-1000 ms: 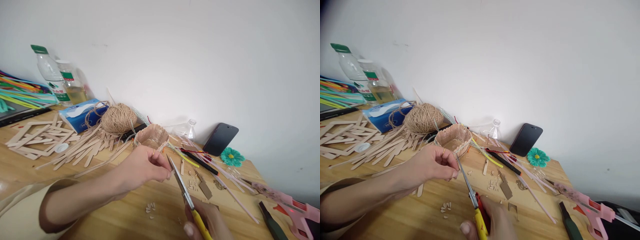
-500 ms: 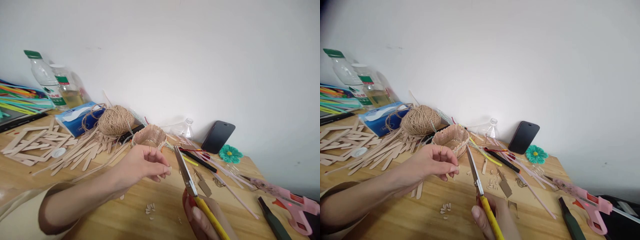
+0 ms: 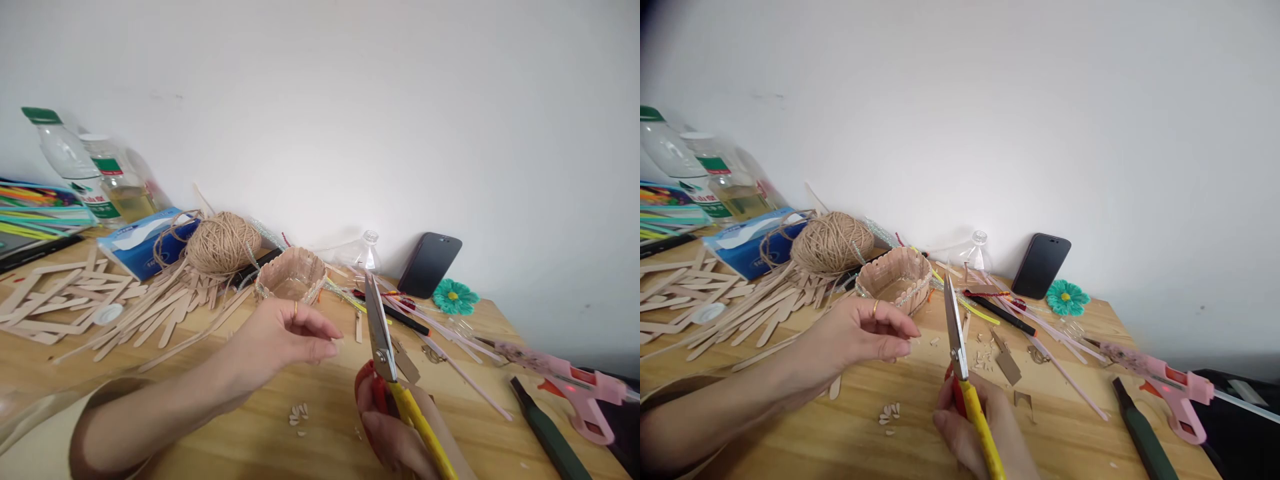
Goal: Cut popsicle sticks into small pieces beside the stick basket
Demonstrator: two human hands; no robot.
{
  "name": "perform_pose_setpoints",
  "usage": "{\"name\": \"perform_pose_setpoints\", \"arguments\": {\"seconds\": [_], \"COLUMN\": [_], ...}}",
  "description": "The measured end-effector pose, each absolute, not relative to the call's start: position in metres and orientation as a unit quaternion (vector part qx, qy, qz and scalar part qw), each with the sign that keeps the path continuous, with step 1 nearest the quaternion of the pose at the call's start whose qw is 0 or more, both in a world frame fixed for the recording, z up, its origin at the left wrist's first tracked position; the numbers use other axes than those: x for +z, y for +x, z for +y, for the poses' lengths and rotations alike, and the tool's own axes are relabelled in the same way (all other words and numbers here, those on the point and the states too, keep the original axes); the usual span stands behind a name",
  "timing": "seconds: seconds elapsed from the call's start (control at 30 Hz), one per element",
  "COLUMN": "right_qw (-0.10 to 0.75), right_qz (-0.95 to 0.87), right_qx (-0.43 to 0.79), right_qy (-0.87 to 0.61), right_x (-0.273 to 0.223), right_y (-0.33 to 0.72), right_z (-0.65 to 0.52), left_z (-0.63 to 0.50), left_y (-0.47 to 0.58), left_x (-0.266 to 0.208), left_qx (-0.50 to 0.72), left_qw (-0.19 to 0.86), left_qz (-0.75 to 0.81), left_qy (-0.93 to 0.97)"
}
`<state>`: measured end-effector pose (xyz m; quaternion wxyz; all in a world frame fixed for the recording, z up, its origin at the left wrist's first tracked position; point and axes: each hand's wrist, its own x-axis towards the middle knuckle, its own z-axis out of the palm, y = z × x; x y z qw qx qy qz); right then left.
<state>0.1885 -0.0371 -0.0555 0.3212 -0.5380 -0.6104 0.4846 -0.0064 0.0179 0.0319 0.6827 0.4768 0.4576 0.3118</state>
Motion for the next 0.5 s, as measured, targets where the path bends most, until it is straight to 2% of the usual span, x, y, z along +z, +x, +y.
{"name": "perform_pose_setpoints", "arguments": {"seconds": [0.17, 0.3, 0.5], "right_qw": [0.294, 0.276, 0.253], "right_qz": [-0.589, -0.621, -0.646], "right_qx": [0.535, 0.530, 0.525], "right_qy": [-0.530, -0.507, -0.493], "right_x": [-0.026, -0.007, -0.020], "right_y": [0.187, 0.185, 0.186], "right_z": [-0.042, -0.042, -0.045], "left_z": [0.016, 0.014, 0.013], "left_y": [-0.004, -0.004, -0.003], "left_x": [0.032, 0.032, 0.032], "left_qx": [0.304, 0.311, 0.324], "left_qw": [0.684, 0.697, 0.714], "left_qz": [0.462, 0.458, 0.444], "left_qy": [0.475, 0.456, 0.434]}}
